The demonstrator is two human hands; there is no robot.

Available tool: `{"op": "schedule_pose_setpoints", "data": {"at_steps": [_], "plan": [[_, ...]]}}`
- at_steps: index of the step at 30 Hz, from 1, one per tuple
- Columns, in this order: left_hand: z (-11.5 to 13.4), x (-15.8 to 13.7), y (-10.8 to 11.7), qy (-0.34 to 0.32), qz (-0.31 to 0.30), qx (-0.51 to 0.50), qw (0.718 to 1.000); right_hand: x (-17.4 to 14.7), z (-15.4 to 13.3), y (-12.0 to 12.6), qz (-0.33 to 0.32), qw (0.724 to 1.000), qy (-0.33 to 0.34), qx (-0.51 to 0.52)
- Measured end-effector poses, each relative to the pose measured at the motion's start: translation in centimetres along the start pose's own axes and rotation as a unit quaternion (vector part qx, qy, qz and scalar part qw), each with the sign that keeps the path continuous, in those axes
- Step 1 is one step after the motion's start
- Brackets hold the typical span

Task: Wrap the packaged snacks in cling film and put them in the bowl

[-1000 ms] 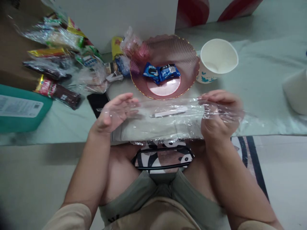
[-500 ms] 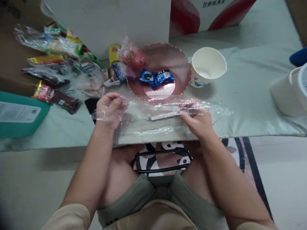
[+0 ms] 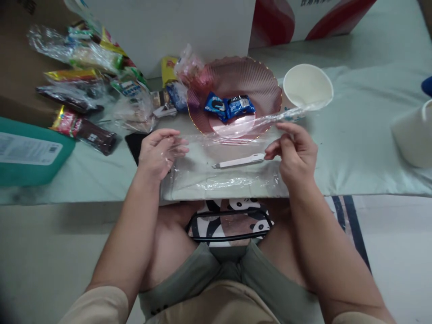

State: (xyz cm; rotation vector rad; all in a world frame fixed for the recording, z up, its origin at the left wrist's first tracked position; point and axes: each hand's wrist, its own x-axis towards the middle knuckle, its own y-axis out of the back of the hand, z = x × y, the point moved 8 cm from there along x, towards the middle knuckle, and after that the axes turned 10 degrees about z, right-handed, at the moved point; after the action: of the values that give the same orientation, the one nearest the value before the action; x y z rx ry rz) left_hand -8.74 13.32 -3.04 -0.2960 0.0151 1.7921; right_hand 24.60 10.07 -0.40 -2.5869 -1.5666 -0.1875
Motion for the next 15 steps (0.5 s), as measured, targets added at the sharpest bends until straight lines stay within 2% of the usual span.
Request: {"op": "schedule_pose_setpoints", "data": {"at_steps": [2,5,11,15], "plan": [[-0.1,-0.1,-0.3,0.023,-0.02,0.002,1.0,0.2,0.2,-0.2,0.003,0.999,-0.015,0.031],[0.5,-0.3,-0.4,0.018,-0.023,-0.014,0.999,0.3,0.1,0.0,0.017,0.999,-0.014,0.027],[1.1,-0.5,-0.5,0.027,-0.031,-0.019,0.999,0.3,-0.7,0.2,-0.052,0.996,0.02,0.064],[1.0,-0.3,-0.5,0.024,-0.044,-0.036,0.998,0.2,-0.1,0.9,-0.057,0.997,0.0,0.06]]}}
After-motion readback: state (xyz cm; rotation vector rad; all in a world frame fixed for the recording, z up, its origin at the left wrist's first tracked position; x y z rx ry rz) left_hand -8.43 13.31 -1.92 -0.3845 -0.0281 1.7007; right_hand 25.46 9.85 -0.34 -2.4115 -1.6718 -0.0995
